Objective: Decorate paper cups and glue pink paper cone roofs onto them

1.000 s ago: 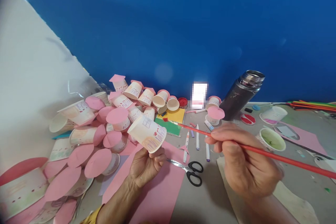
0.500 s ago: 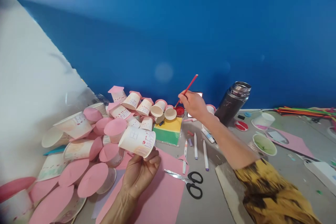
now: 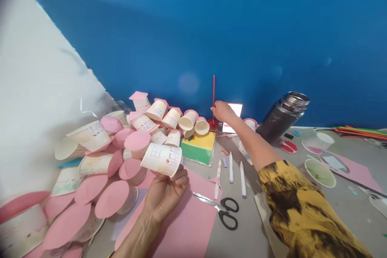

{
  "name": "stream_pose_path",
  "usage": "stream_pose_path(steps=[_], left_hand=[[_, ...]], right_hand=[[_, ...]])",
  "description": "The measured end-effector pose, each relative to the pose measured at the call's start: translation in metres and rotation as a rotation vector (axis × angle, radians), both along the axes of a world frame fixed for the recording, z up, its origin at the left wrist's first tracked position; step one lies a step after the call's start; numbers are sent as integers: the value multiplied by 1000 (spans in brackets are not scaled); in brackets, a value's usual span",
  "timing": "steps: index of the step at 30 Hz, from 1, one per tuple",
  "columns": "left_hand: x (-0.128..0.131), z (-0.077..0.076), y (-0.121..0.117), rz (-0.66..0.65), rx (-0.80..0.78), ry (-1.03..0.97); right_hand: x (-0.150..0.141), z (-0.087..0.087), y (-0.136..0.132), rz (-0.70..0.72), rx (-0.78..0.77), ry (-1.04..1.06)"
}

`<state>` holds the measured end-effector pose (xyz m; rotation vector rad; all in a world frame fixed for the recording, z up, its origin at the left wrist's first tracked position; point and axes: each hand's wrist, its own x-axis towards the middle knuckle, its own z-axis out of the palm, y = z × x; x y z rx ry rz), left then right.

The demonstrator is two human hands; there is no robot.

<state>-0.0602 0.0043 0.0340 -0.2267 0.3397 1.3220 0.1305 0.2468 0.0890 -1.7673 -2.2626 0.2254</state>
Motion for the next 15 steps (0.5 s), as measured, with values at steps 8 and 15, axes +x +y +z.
stream_pose_path(steps=[8, 15], left_hand=[[3, 1, -7, -80, 64, 2], [5, -4, -6, -75, 124, 183]], right_hand=[[21, 9, -85, -34, 89, 85], [66, -13, -201, 192, -247, 313]])
